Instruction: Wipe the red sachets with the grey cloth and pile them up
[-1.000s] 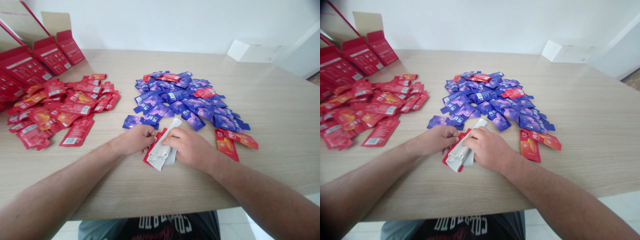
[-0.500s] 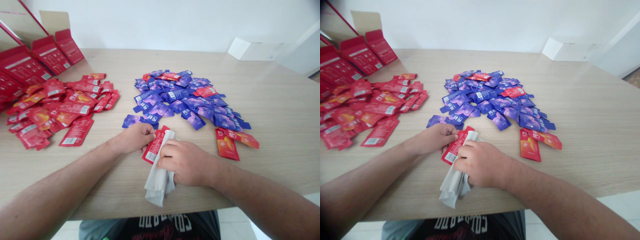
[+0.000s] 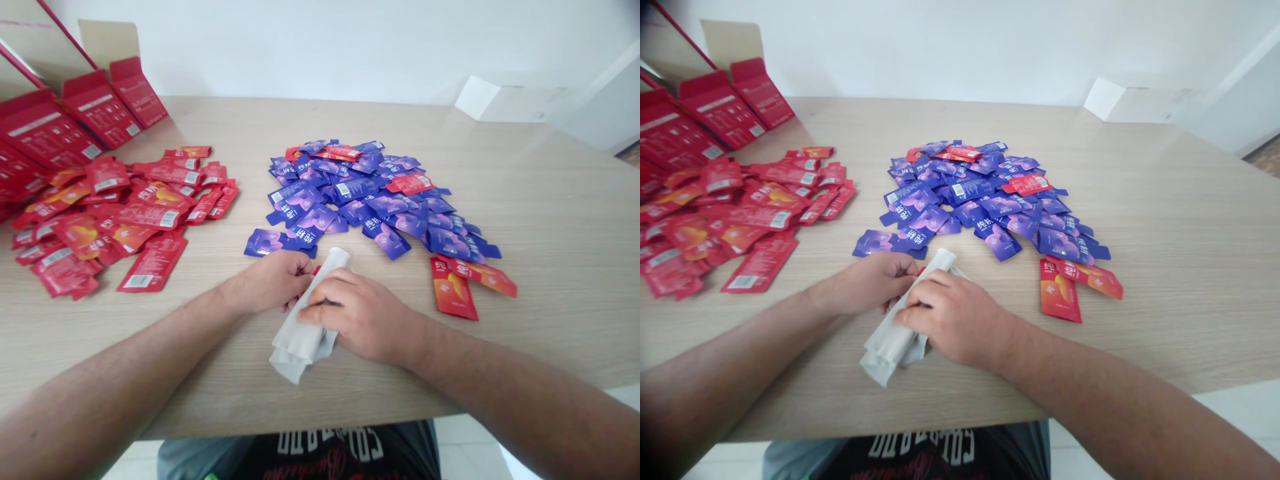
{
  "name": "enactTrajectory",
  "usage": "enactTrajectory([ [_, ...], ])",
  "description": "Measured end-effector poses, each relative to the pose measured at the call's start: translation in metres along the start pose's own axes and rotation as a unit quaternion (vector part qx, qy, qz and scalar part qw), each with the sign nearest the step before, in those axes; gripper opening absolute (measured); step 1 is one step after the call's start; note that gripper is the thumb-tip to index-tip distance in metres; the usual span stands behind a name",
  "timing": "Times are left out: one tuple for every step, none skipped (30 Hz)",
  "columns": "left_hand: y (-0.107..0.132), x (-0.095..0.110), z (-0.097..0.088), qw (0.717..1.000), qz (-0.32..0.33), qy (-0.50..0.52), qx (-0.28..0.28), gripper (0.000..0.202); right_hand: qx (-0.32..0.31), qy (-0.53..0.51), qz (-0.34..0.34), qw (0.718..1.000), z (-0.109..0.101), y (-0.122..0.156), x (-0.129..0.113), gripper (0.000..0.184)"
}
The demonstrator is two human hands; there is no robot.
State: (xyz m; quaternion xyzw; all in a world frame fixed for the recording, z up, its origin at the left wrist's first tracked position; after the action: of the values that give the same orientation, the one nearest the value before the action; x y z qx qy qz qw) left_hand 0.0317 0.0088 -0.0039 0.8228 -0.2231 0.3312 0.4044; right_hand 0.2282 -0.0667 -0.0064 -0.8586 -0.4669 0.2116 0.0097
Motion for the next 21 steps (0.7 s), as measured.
enactTrajectory([
  [0.0,0.0,0.001,1.0,0.002,0.0,-0.003,0.018,-0.003,0.0,-0.004,1.0,0.0,0.0,0.0,0.023],
  [0.0,0.0,0.001,1.0,0.002,0.002,-0.003,0.018,0.0,0.0,0.004,1.0,0.0,0.0,0.0,0.023],
  [0.0,0.001,0.001,1.0,-0.001,0.006,-0.002,0.017,0.007,0.0,0.019,1.0,0.0,0.0,0.001,0.023],
  [0.0,0.001,0.001,1.0,-0.004,0.01,-0.002,0.017,0.014,0.001,0.036,0.999,-0.001,0.001,0.002,0.023],
  [0.0,0.001,0.001,1.0,-0.007,0.014,-0.004,0.017,0.019,0.004,0.047,0.999,-0.001,0.001,0.002,0.023],
  [0.0,0.001,0.001,1.0,-0.007,0.015,-0.006,0.017,0.018,0.007,0.048,0.999,-0.001,0.001,0.002,0.022],
  [0.0,0.002,0.001,1.0,-0.005,0.016,-0.009,0.016,0.01,0.009,0.039,0.999,-0.001,0.001,0.002,0.022],
  [0.0,0.002,0.0,1.0,0.0,0.014,-0.013,0.017,-0.002,0.009,0.022,1.0,-0.002,0.001,0.001,0.022],
  [0.0,0.002,0.0,1.0,0.004,0.012,-0.018,0.017,-0.015,0.008,0.002,1.0,-0.002,0.001,0.0,0.022],
  [0.0,0.002,0.001,1.0,0.008,0.01,-0.021,0.018,-0.025,0.006,-0.011,1.0,-0.002,0.001,-0.001,0.023],
  [0.0,0.002,0.001,1.0,0.009,0.011,-0.022,0.018,-0.027,0.005,-0.015,1.0,-0.003,0.001,0.0,0.024],
  [-0.001,0.001,0.001,1.0,0.008,0.013,-0.022,0.019,-0.023,0.007,-0.007,1.0,-0.003,0.001,0.001,0.023],
  [-0.001,0.0,0.001,1.0,0.006,0.016,-0.02,0.018,-0.015,0.011,0.01,1.0,-0.003,0.002,0.003,0.023],
  [-0.002,0.0,0.001,1.0,0.002,0.019,-0.016,0.018,-0.005,0.017,0.029,0.999,-0.003,0.002,0.005,0.024],
  [-0.002,-0.001,0.001,1.0,-0.001,0.021,-0.011,0.018,0.003,0.023,0.044,0.999,-0.003,0.002,0.005,0.024],
  [-0.002,-0.002,0.001,1.0,-0.004,0.022,-0.007,0.017,0.007,0.025,0.049,0.998,-0.002,0.002,0.005,0.025],
  [-0.002,-0.002,0.001,1.0,-0.003,0.021,-0.006,0.018,0.006,0.022,0.041,0.999,-0.002,0.002,0.003,0.024],
  [-0.002,-0.001,0.001,1.0,0.001,0.02,-0.01,0.018,-0.001,0.015,0.022,1.0,-0.001,0.002,0.001,0.023],
  [-0.002,-0.001,0.001,1.0,0.006,0.02,-0.017,0.018,-0.011,0.006,-0.005,1.0,0.0,0.001,-0.002,0.023],
  [-0.001,0.0,0.001,0.999,0.012,0.02,-0.027,0.019,-0.022,-0.005,-0.031,0.999,0.001,0.001,-0.004,0.023],
  [-0.001,0.001,0.001,0.999,0.017,0.02,-0.036,0.019,-0.029,-0.013,-0.047,0.998,0.001,0.0,-0.005,0.023],
])
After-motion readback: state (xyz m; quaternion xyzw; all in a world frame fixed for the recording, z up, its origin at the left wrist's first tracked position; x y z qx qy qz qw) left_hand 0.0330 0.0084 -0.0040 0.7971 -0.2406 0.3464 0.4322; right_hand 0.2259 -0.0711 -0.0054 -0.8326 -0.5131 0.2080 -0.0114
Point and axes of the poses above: each hand's wrist, its own y-axis away from the middle knuckle, its own z-axis out of the palm, x = y × z, the point moved 1 cm from there along -y, towards the middle knuckle, and after that the axes turned 9 degrees about -x, right-handed, at the moved point
